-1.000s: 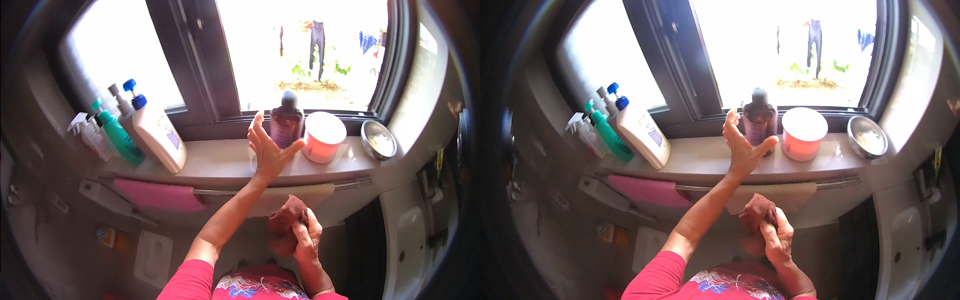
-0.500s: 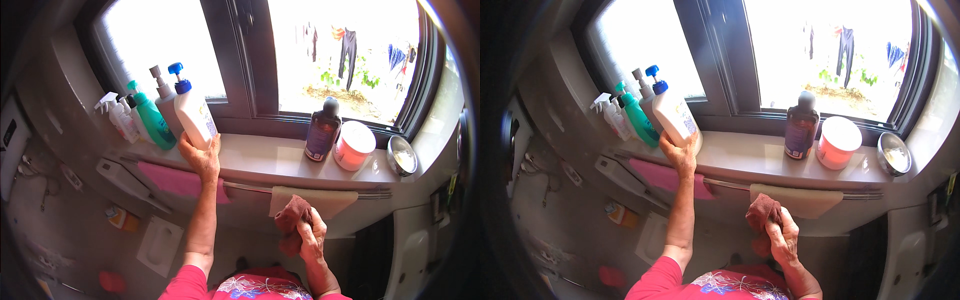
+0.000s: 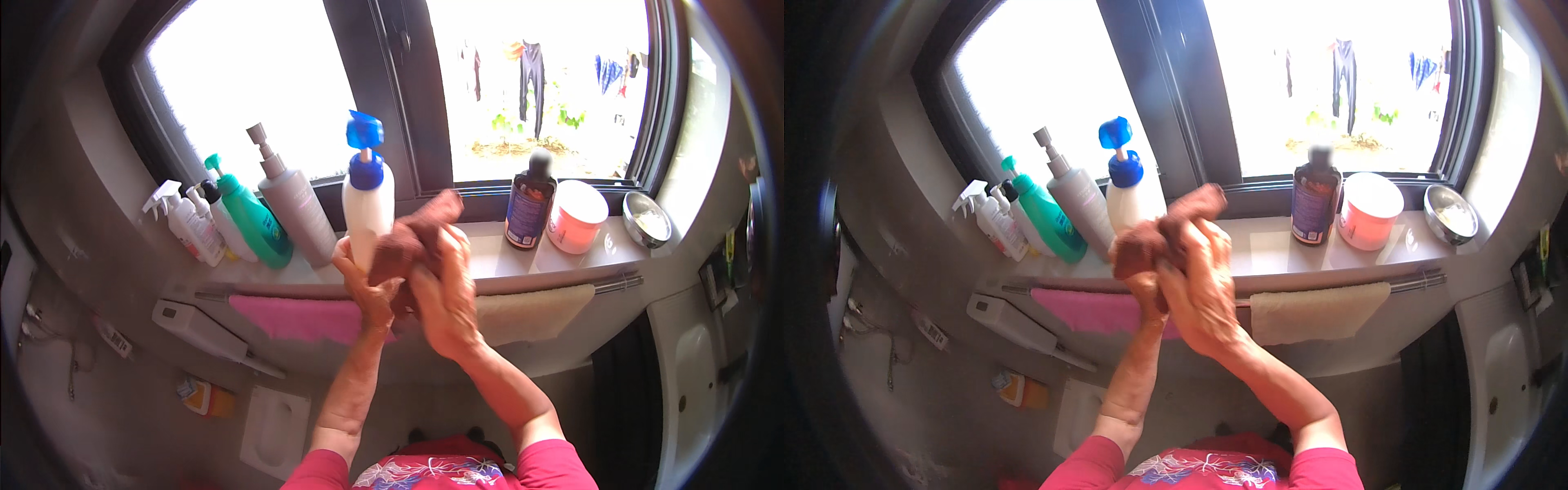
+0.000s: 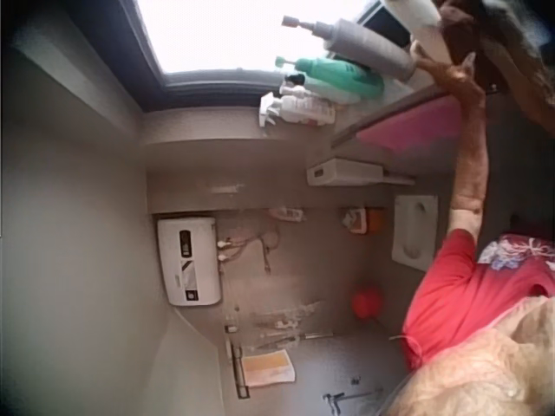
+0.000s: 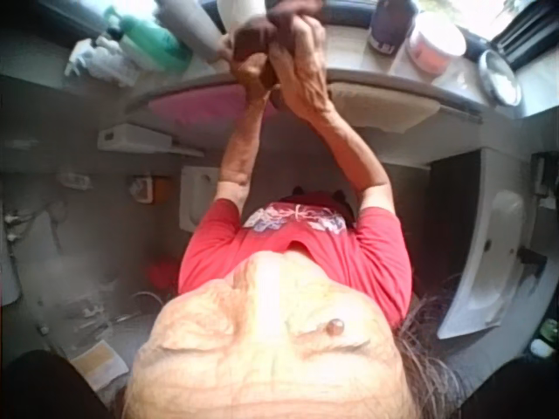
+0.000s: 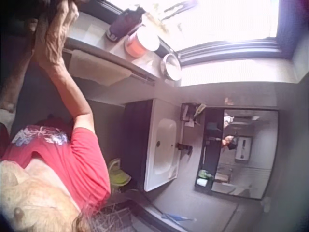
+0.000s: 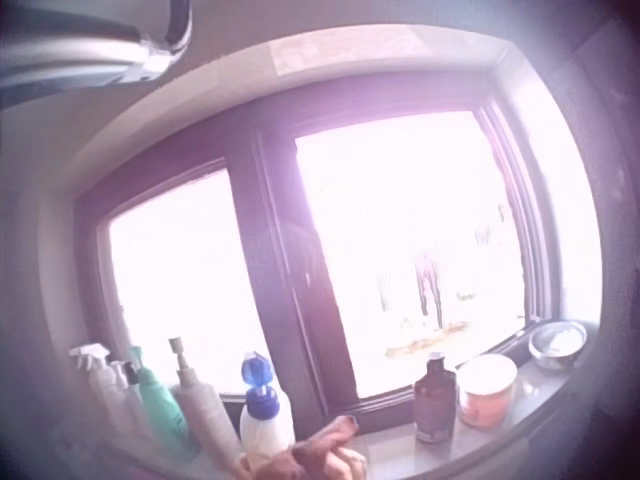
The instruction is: The person carries a green basin and a cloth into the bathroom, then wipes the walls, a wall-mounted water heater, and the window sill. The person also wipes several bottles on the sill before placing them back.
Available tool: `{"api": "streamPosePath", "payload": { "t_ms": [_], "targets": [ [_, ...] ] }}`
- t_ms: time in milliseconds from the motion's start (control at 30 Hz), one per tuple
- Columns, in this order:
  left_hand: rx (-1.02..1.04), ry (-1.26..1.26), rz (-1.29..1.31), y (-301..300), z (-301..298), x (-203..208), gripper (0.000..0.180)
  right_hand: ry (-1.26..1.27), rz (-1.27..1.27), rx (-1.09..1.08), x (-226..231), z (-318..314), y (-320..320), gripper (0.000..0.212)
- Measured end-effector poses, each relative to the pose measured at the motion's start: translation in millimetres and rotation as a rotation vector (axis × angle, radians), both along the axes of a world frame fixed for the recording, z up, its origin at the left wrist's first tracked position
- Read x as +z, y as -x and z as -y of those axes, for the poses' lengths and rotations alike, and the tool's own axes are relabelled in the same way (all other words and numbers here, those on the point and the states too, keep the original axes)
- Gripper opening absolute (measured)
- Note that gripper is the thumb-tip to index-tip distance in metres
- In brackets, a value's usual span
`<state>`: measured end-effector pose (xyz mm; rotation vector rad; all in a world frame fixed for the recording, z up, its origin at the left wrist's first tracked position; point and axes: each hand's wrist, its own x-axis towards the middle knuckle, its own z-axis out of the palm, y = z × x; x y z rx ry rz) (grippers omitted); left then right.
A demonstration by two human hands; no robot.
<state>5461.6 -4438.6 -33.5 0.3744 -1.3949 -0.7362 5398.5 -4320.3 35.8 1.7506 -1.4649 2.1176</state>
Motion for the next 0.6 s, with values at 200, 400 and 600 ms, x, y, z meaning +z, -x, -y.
{"api": "streamPosePath", "payload": {
  "t_ms": [200, 400, 600],
  "targets": [
    [-0.373, -0.323, -0.136, -10.8, -16.8, 5.9, 0.062, -0.036, 0.467, 0.079, 22.0, 81.5, -9.2, 0.043],
    [-0.205, -0.127, 0.214, -54.9, -42.7, 18.2, 0.063, -0.044, 0.298, 0.552, 48.8, 63.8, 26.2, 0.034],
    [-0.470, -0.295, 0.260, -84.0, -55.0, 10.7, 0.057, 0.435, -0.355, -0.207, 25.5, 29.6, -16.9, 0.032]
  ]
}}
